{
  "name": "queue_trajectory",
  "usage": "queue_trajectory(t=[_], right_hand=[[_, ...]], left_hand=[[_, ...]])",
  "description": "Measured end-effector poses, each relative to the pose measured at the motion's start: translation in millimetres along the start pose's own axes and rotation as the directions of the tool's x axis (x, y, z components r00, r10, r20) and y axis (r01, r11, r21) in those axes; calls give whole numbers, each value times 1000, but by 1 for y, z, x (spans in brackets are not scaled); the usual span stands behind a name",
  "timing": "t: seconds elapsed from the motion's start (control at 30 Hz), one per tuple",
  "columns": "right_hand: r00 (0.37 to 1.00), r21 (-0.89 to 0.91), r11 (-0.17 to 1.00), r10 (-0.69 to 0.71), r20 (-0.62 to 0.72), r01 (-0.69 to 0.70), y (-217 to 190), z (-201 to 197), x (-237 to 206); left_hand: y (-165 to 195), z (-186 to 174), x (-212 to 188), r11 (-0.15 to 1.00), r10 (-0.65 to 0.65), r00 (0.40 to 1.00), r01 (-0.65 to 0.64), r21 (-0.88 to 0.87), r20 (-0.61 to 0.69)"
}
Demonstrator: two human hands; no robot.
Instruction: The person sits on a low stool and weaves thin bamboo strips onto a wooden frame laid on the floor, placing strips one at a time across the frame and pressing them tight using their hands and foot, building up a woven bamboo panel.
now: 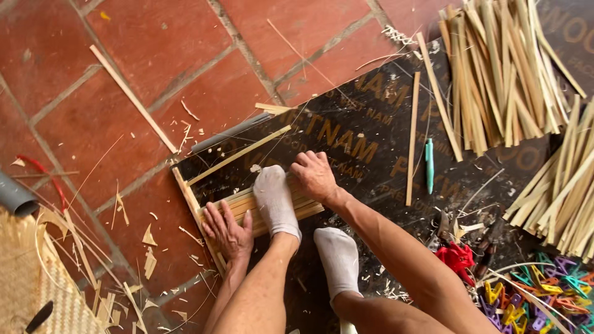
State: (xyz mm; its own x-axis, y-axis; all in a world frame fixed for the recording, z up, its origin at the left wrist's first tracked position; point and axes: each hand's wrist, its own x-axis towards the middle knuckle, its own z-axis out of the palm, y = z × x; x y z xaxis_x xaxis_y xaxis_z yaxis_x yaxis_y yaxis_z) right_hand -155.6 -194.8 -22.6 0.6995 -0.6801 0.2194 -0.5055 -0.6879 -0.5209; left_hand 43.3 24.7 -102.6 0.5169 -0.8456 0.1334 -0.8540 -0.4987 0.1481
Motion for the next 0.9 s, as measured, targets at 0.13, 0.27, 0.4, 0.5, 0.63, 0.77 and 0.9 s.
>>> queue_trajectory(t=[0.13, 0.27, 0.4, 0.5, 0.63, 0.77, 0.9], right_hand=[[998, 207, 976, 68, -4, -66, 40, -37, -12], [814, 379, 766, 579, -53, -520, 141, -127, -80], [829, -423, 737, 555, -67, -527, 215, -175, -149], [749, -551, 643, 660, 47, -532, 239, -171, -161], [659, -676, 534, 746, 94, -508, 249, -157, -148], [689, -498, 570, 720, -80, -654, 250, -154, -158], [841, -159, 830, 541, -7, -535, 218, -146, -132]], left_hand=[[3, -5, -3, 1000, -20, 1000, 20, -2, 16], [5, -4, -3, 999, -41, 999, 41, -22, 28], [4, 2, -2, 997, -42, 999, 42, -72, 2], [0, 10, 1, 995, -32, 999, 32, -90, 2], [-2, 24, 12, 992, -79, 997, 81, -96, 27], [-1, 31, 18, 978, -49, 998, 54, -201, 31], [-1, 28, 23, 977, -55, 998, 52, -205, -12]])
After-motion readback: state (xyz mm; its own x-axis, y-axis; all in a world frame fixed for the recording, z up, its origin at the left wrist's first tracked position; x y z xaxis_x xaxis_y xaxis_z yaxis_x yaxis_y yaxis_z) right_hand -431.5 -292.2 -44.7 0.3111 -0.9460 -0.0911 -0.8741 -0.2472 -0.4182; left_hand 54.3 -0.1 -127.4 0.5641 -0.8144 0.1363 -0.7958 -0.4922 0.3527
